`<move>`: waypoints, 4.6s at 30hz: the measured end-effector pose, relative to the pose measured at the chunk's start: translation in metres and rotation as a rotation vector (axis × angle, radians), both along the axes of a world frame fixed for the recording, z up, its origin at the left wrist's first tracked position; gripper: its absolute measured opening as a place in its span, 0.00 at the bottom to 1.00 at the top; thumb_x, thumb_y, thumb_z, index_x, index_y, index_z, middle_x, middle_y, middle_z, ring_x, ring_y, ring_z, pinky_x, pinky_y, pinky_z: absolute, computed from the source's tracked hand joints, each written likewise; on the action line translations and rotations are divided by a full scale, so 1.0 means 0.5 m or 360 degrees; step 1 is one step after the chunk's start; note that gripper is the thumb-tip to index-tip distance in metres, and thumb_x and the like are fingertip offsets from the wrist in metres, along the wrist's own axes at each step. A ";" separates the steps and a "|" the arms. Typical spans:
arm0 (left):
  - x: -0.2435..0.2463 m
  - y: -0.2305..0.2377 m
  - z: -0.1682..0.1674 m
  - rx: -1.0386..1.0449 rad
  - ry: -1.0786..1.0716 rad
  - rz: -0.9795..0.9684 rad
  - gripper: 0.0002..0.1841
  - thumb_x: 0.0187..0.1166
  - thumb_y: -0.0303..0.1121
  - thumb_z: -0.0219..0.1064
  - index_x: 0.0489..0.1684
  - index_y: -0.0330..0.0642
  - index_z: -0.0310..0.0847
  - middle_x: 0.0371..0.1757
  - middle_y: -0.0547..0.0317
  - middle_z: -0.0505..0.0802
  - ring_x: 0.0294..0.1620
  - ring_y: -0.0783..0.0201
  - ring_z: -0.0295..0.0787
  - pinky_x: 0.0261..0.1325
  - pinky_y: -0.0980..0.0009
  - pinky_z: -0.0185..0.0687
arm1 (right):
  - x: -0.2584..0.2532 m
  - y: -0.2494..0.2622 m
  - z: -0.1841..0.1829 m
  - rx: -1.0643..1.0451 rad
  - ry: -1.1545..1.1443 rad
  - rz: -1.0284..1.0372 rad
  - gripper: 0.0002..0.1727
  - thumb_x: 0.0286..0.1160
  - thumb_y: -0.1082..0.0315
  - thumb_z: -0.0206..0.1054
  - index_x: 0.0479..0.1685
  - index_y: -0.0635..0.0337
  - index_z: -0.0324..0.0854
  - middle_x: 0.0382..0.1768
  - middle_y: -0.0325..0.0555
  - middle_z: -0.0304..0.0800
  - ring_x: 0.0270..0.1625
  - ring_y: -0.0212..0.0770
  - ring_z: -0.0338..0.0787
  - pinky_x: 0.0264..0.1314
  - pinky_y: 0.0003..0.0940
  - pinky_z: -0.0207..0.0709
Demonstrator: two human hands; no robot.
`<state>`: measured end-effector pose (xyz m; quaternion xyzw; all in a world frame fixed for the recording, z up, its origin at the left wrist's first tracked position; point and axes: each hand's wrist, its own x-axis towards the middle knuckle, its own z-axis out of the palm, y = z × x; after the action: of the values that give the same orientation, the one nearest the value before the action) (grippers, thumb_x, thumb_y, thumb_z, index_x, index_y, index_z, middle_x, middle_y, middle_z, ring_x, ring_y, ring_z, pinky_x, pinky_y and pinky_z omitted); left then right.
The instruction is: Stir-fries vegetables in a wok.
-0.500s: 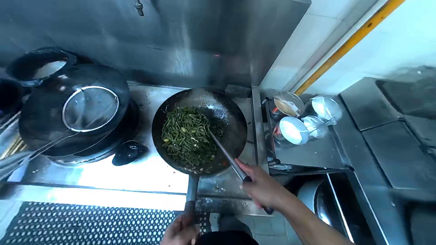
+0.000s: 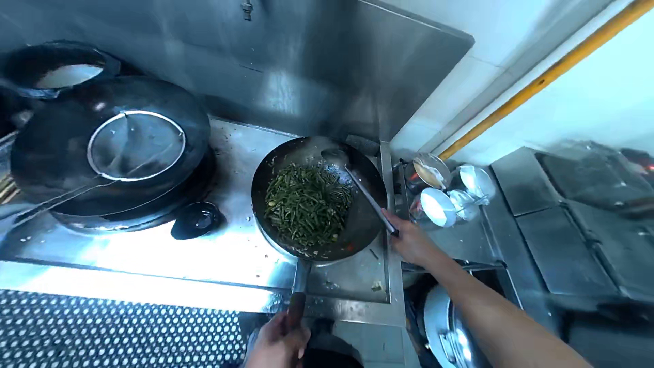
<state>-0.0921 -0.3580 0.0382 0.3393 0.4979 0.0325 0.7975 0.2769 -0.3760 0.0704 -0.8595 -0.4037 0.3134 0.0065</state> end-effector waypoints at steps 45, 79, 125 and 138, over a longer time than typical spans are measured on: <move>-0.098 0.139 -0.070 -0.0173 -0.0218 -0.0322 0.16 0.80 0.27 0.67 0.62 0.38 0.69 0.27 0.54 0.83 0.16 0.61 0.81 0.19 0.65 0.84 | -0.403 -0.004 -0.070 -0.0648 -0.0444 -0.0258 0.51 0.76 0.66 0.60 0.98 0.24 0.35 0.44 0.56 0.94 0.47 0.60 0.95 0.48 0.61 0.86; 0.058 -0.044 0.040 -0.0117 0.0067 0.0092 0.13 0.82 0.24 0.61 0.63 0.36 0.72 0.24 0.59 0.80 0.13 0.67 0.77 0.14 0.72 0.78 | -0.045 -0.035 -0.044 0.0135 0.0525 -0.0383 0.44 0.82 0.67 0.62 0.97 0.33 0.47 0.53 0.53 0.86 0.35 0.44 0.87 0.37 0.42 0.84; -0.009 0.041 -0.035 -0.0161 0.0053 -0.0015 0.13 0.83 0.29 0.65 0.60 0.40 0.72 0.27 0.55 0.82 0.14 0.63 0.78 0.15 0.69 0.80 | -0.149 -0.245 0.286 -0.0254 -0.0628 0.0466 0.44 0.74 0.64 0.64 0.92 0.14 0.56 0.35 0.53 0.92 0.38 0.61 0.91 0.41 0.65 0.82; -0.044 0.069 -0.024 -0.0204 -0.0124 -0.0228 0.19 0.83 0.30 0.66 0.67 0.40 0.65 0.27 0.53 0.83 0.17 0.60 0.82 0.20 0.64 0.85 | -0.271 -0.095 0.048 -0.0709 -0.0694 0.0133 0.48 0.75 0.69 0.60 0.95 0.18 0.47 0.48 0.60 0.93 0.50 0.65 0.93 0.49 0.66 0.84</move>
<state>-0.1143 -0.3238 0.0260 0.3206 0.4421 -0.0435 0.8365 0.1416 -0.4234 0.0944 -0.8694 -0.3520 0.2023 -0.2815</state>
